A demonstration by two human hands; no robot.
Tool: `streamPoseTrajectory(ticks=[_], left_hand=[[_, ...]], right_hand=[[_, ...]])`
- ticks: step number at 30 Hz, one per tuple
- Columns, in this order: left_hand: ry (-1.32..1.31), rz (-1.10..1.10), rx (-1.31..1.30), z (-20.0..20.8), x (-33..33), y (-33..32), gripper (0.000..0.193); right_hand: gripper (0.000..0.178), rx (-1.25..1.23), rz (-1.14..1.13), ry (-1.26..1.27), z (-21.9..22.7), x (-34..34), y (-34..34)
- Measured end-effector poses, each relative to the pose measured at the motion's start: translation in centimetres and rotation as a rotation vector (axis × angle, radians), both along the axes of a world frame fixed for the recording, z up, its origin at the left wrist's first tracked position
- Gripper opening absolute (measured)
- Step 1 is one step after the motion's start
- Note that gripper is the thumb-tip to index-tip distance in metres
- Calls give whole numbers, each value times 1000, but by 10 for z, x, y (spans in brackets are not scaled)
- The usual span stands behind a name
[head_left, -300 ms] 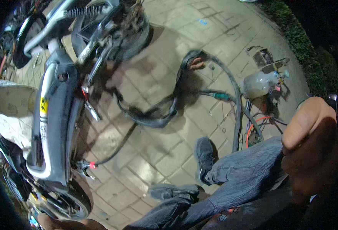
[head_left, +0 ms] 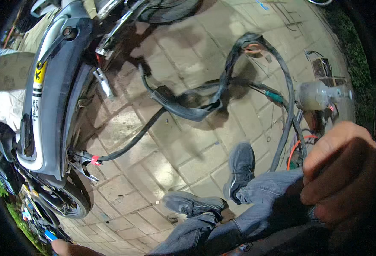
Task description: The person welds a metal bracket on the rear frame of a scooter using a handheld welding torch. They then use a wrench to tap the weld area and inspect the joint before finishing.
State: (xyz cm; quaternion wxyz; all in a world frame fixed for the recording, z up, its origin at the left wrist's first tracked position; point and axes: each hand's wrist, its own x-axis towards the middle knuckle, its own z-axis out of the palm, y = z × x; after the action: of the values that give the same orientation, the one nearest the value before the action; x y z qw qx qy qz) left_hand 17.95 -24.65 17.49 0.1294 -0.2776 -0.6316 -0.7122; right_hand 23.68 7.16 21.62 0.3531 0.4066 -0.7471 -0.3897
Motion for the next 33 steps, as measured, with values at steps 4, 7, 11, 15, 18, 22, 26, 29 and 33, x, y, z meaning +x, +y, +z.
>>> streamPoseTrajectory(ticks=[4, 7, 11, 15, 18, 22, 26, 29, 33], left_hand=[[22, -137, -238, 0, 4, -36, 16], [-251, -360, -397, 1, -8, -45, 30], [-287, -462, -308, -19, -27, -50, 34], [-439, -222, -224, -62, 2, -42, 28], [-566, -286, -251, -116, -3, -33, 32], [-990, -197, -53, -148, 30, -35, 30], [-1180, -184, -10, -163, 44, -42, 21], [-1262, -220, -71, -169, 46, -40, 18], [-1327, -231, -163, -173, 40, -24, 18]], right_hand=[[24, 835, 413, 865, -5, -38, 8], [23, 1402, 531, 1758, -12, -46, 5], [25, 1910, -44, 3096, -47, -56, 13], [31, 2556, -270, 3273, -77, -58, -7], [42, 2754, 80, 3205, -111, -60, -15], [41, 2399, 480, 3181, -137, -60, -26], [40, 2251, 639, 2897, -170, -50, -30], [41, 2217, 769, 2827, -175, -45, -22], [45, 2015, 864, 2769, -185, -48, -11]])
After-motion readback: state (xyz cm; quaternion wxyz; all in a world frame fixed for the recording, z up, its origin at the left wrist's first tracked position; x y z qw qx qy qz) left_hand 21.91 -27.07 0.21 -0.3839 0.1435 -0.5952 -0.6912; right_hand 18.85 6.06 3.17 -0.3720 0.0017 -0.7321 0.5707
